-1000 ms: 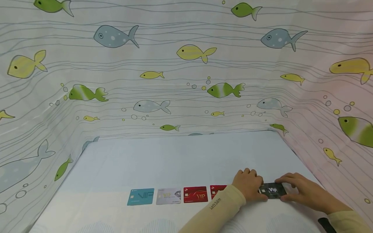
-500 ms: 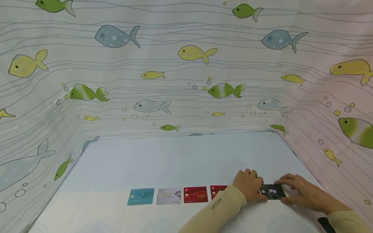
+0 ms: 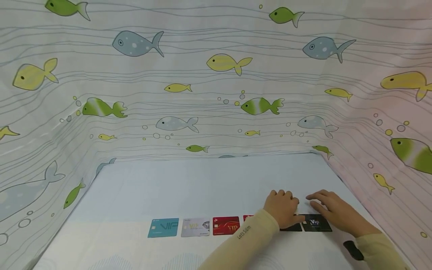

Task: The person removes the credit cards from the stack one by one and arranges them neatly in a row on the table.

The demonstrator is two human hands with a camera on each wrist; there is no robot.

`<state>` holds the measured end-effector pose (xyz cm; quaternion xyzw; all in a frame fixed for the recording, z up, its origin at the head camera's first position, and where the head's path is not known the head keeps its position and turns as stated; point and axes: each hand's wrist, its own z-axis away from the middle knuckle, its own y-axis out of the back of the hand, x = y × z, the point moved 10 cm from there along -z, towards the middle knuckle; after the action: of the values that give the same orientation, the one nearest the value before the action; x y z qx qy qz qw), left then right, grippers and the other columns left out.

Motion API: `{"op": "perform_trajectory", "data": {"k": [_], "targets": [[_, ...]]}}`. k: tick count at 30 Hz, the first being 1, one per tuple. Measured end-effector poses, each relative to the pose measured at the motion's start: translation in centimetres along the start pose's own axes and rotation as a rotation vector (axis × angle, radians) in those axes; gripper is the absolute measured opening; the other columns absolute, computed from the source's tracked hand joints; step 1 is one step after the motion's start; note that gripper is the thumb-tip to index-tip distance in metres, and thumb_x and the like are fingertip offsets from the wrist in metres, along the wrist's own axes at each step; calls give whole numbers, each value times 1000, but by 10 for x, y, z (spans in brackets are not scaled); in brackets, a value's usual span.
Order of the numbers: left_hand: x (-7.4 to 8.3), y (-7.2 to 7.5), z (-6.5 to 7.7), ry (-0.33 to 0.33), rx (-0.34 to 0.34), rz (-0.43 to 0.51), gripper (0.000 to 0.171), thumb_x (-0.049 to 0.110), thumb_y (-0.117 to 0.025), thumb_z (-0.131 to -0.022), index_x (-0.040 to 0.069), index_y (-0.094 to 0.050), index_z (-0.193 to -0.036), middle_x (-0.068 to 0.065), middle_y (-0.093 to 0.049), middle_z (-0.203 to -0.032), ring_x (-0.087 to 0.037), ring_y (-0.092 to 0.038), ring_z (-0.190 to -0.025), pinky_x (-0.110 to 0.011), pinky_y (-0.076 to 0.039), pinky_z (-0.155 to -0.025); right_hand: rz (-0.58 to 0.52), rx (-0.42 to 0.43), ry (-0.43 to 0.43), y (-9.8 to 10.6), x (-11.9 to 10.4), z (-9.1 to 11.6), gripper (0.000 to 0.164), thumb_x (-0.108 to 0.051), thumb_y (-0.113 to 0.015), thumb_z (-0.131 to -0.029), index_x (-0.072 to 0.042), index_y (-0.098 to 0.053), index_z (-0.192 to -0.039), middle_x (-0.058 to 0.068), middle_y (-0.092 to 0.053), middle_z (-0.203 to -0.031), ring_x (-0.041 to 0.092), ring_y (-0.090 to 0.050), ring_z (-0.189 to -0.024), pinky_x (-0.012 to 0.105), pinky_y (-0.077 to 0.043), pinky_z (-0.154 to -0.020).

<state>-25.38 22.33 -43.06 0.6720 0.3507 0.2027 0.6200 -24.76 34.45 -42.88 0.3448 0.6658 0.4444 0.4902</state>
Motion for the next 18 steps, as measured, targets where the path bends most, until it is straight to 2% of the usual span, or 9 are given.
{"op": "perform_trajectory", "data": {"k": [3, 7, 13, 18], "targets": [[-19, 1, 2, 31, 34, -33, 54, 73, -46, -94, 35, -67, -125, 13, -64, -117, -7, -61, -105, -27, -48, -87, -8, 73, 40, 2, -18, -15, 29, -25, -60, -104, -9, -66, -127, 14, -61, -127, 42, -55, -120, 65, -44, -95], [-52, 2, 14, 89, 33, -39, 53, 67, -46, -98, 28, -67, -128, 9, -65, -122, -11, -61, -110, -32, -48, -92, 1, 126, 76, 0, -41, -31, 37, -31, -56, -105, -8, -62, -134, 18, -58, -132, 44, -53, -122, 65, -43, -97], [-110, 12, 41, 198, 95, -22, 49, 57, -51, -101, 19, -67, -128, 0, -65, -127, -19, -61, -118, -39, -48, -100, 17, 164, 101, -11, -70, -44, 45, -37, -57, -104, -8, -58, -138, 19, -57, -135, 43, -53, -125, 64, -42, -100], [-147, 22, 68, 281, 158, 7, 53, 57, -52, -101, 14, -65, -130, -5, -65, -130, -23, -60, -121, -45, -47, -103, -9, 154, 68, -21, -80, -47, 57, -47, -47, -106, -8, -49, -147, 21, -47, -148, 45, -43, -135, 66, -33, -107]]}}
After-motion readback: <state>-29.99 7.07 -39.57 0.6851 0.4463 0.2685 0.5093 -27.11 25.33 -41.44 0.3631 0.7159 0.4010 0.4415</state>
